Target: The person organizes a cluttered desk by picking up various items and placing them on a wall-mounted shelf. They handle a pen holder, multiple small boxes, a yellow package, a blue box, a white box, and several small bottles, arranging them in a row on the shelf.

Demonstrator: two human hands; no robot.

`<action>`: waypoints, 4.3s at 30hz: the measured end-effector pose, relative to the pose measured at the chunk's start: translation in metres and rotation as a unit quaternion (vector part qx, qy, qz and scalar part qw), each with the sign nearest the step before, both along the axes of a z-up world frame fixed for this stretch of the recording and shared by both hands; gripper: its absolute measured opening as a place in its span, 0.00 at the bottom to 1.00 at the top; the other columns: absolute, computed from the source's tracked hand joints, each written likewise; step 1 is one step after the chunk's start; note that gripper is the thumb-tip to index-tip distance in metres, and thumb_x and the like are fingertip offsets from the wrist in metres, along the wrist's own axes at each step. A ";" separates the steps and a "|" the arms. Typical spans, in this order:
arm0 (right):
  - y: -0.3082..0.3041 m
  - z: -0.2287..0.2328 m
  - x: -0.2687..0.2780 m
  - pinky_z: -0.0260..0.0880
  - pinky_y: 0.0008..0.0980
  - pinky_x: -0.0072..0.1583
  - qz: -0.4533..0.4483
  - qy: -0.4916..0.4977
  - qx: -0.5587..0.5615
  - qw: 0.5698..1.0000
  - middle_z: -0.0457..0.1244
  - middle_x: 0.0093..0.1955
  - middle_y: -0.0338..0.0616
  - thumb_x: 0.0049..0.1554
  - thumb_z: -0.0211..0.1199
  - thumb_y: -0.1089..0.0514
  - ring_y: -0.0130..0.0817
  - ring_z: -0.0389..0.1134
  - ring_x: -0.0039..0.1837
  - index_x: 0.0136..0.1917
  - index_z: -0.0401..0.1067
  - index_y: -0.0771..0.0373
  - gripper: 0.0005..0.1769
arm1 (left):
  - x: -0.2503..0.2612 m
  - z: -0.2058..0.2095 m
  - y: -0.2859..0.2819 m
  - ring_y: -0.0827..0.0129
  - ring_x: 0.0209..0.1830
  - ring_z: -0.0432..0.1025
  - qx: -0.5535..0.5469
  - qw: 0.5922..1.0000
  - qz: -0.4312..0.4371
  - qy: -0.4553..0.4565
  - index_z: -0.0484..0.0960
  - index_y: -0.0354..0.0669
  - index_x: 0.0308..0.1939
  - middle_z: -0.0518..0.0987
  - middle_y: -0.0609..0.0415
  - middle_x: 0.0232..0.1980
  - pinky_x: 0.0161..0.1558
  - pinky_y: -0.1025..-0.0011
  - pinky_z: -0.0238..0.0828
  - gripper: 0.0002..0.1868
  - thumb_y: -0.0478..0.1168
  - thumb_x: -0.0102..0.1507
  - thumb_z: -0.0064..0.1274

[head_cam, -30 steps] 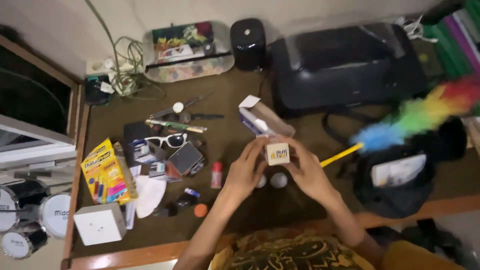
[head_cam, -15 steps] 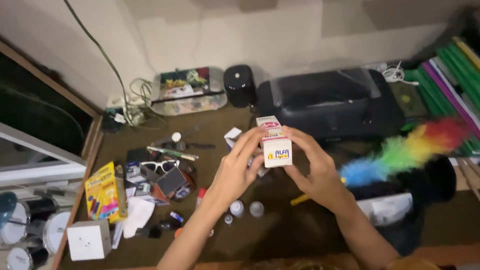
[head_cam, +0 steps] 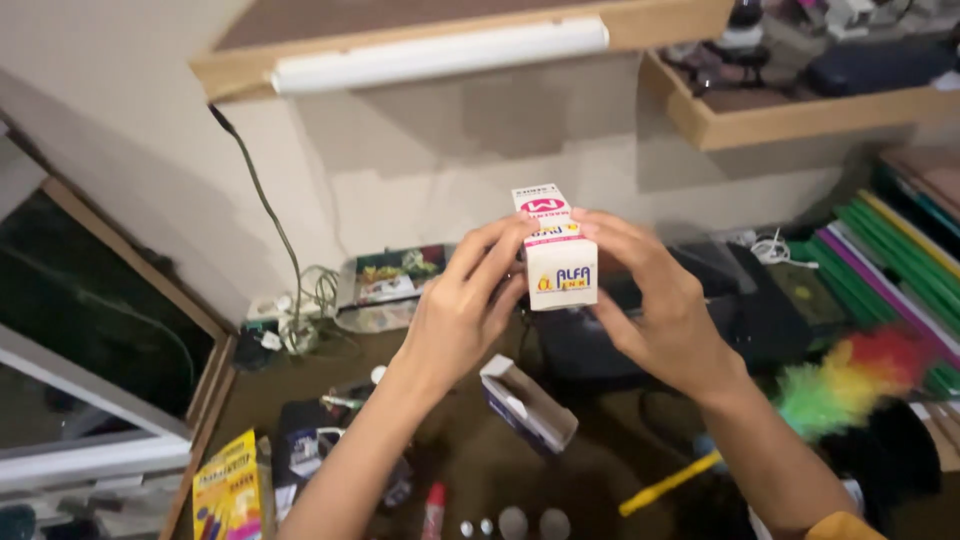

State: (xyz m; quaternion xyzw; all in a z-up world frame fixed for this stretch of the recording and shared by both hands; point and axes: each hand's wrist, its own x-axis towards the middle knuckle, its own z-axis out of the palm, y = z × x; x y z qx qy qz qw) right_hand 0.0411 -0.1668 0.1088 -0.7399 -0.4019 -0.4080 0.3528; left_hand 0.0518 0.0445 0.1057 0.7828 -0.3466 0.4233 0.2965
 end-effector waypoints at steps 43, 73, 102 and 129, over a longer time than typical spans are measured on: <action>0.044 0.168 0.344 0.66 0.56 0.45 -0.228 -0.100 -0.182 0.951 0.68 0.51 0.47 0.65 0.68 0.54 0.52 0.70 0.51 0.64 0.64 0.65 0.21 | 0.406 0.184 0.064 0.49 0.38 0.74 0.018 0.995 -0.017 -0.102 0.70 0.43 0.55 0.77 0.42 0.49 0.39 0.57 0.71 0.19 0.27 0.61 0.52; 0.062 0.173 0.344 0.62 0.61 0.60 -0.233 0.079 -0.317 0.916 0.57 0.74 0.60 0.61 0.58 0.48 0.62 0.60 0.69 0.81 0.54 0.62 0.39 | 0.423 0.154 0.059 0.39 0.51 0.71 0.168 0.974 0.040 0.150 0.68 0.38 0.59 0.78 0.33 0.48 0.52 0.53 0.68 0.22 0.32 0.61 0.49; 0.041 0.184 0.298 0.66 0.57 0.51 -0.208 0.044 -0.304 0.929 0.72 0.51 0.48 0.64 0.57 0.48 0.61 0.71 0.52 0.77 0.67 0.62 0.31 | 0.325 0.179 0.050 0.55 0.69 0.65 0.189 0.968 0.095 0.136 0.69 0.45 0.67 0.75 0.52 0.68 0.60 0.38 0.51 0.44 0.75 0.62 0.40; -0.015 -0.035 -0.011 0.73 0.22 0.52 0.142 0.317 -0.072 0.935 0.70 0.52 0.43 0.60 0.62 0.65 0.25 0.70 0.46 0.66 0.72 0.65 0.20 | -0.075 -0.006 0.028 0.57 0.61 0.76 0.057 0.984 0.042 0.163 0.79 0.42 0.58 0.83 0.51 0.59 0.63 0.55 0.63 0.25 0.56 0.67 0.52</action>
